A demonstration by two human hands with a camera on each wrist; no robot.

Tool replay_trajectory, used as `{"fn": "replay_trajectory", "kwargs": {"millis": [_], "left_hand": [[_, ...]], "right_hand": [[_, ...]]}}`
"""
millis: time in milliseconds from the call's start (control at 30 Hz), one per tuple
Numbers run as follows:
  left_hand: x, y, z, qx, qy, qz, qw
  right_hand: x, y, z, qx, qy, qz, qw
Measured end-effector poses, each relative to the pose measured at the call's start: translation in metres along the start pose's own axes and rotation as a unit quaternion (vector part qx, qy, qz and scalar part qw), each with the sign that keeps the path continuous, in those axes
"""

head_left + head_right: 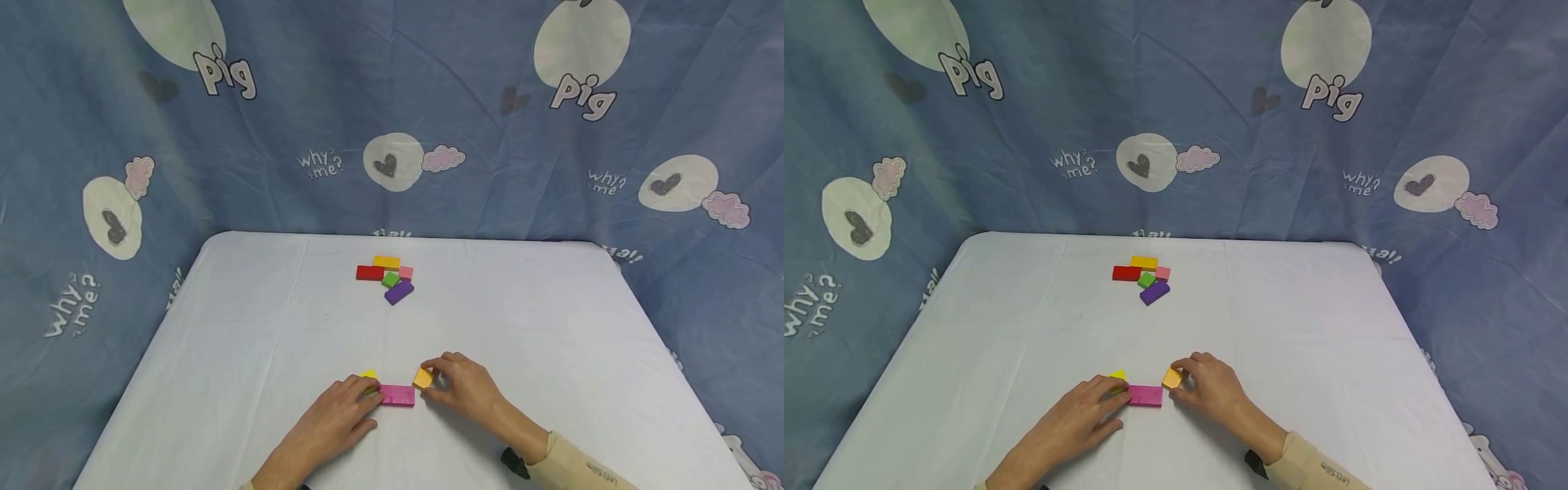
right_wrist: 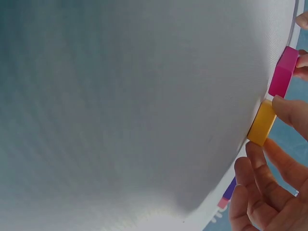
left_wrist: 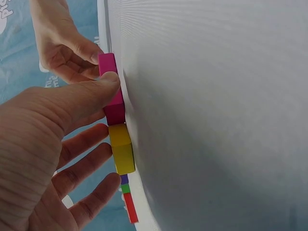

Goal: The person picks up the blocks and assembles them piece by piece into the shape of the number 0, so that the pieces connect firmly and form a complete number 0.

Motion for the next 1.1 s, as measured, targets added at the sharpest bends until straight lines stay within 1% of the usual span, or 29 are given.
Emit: {"fn": "replay_trajectory", "kwargs": {"millis": [300, 467, 633, 900, 1100], "left_hand": [[0.0001, -0.0010, -0.0005, -0.027, 0.004, 0.008, 0.9996], [-0.0001, -0.0010, -0.0007, -0.022, -0.001, 0.005, 0.9997], [-0.0009, -0.0016, -0.0015, -0.025, -0.012, 0.007, 0.9996], [-0.0003, -0.0023, -0.0010, -0.019, -0.011, 0.000, 0.9998], [-0.0003, -0.0016, 0.0002, -0.007, -0.016, -0.008, 0.9998]], "right_hand": [[0.0022, -0.0015, -0.0011, -0.002, -0.004, -0.004, 1.0000], [0.0032, -0.0030, -0.0002, -0.003, -0.003, -0.003, 1.0000], [0.0036, -0.0042, 0.0009, -0.005, -0.005, 0.001, 1.0000], [0.0036, -0.0044, 0.0009, -0.010, -0.004, -0.001, 0.9999], [0.0047, -0.0055, 0.0001, -0.013, -0.006, -0.004, 0.9999]]}}
Point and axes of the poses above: each hand's wrist, its own y-axis towards the middle knuckle, its own z-axis out of the palm, x = y × z, the point moved 4 cm from there along y, towards the middle knuckle, and after that the axes turned 5 degrees about z, right-handed, at the moved point
